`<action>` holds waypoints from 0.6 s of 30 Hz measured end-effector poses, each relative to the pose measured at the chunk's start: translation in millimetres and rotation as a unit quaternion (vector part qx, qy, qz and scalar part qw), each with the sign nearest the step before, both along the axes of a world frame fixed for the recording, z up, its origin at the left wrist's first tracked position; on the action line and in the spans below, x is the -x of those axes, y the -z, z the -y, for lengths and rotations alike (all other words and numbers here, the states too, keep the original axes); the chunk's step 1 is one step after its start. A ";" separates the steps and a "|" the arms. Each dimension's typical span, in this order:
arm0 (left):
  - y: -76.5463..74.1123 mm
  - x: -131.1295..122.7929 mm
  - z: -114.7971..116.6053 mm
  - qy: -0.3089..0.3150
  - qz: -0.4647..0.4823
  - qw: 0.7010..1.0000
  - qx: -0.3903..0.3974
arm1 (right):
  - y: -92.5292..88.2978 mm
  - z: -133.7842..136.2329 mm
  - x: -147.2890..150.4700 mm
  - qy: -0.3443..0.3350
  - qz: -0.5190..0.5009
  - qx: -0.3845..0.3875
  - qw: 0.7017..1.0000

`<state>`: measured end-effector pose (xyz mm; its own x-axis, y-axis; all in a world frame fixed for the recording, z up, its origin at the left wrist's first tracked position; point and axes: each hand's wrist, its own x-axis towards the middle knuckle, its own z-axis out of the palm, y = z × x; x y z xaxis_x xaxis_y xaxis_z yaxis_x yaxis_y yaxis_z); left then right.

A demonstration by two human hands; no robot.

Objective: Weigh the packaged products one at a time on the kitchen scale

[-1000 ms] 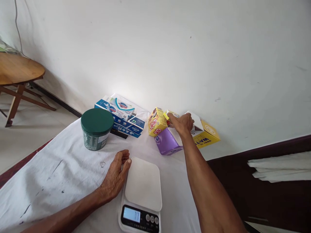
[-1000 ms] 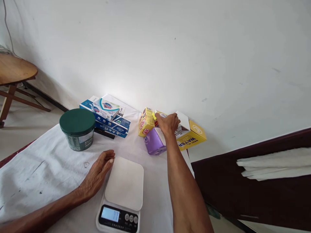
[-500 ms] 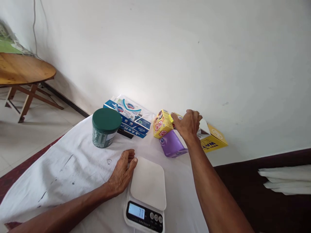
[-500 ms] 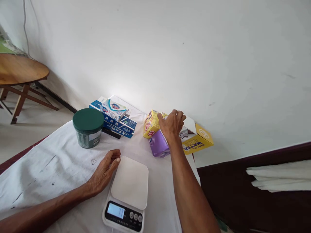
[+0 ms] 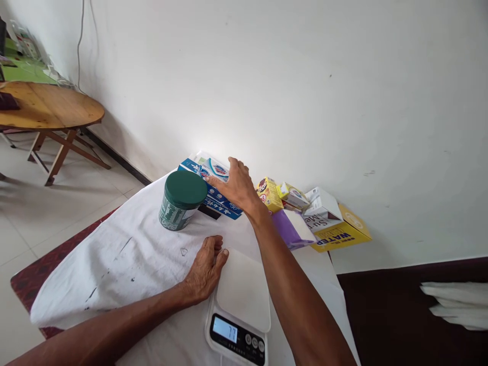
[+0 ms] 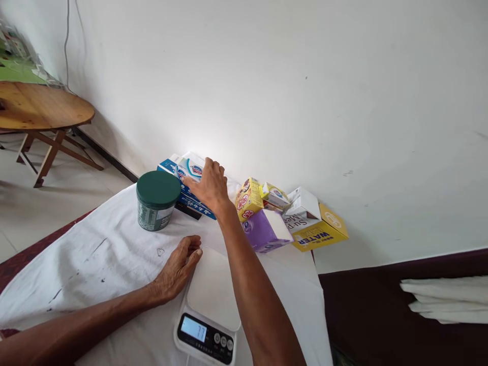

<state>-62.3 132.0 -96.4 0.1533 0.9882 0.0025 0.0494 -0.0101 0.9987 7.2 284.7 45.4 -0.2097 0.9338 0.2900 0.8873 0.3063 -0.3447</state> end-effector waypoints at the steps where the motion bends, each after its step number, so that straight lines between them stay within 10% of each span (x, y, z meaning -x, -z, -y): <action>1: 0.1 0.0 0.1 -0.001 0.001 1.000 -0.002 | 2.4 -7.4 0.9 -0.001 0.006 0.017 1.000; 9: -1.4 0.4 0.4 -0.002 0.003 1.000 0.004 | 5.3 -4.8 2.1 0.011 -0.024 -0.019 0.999; 18: 0.9 1.4 -3.4 -0.018 0.011 1.000 0.019 | 3.3 117.6 -76.2 0.023 -0.080 -0.060 0.995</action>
<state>-63.7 135.4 -97.3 0.1185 0.9924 -0.0321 0.0274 0.0290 0.9992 83.4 167.1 42.1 -0.1099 0.8975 0.4270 0.8382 0.3146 -0.4455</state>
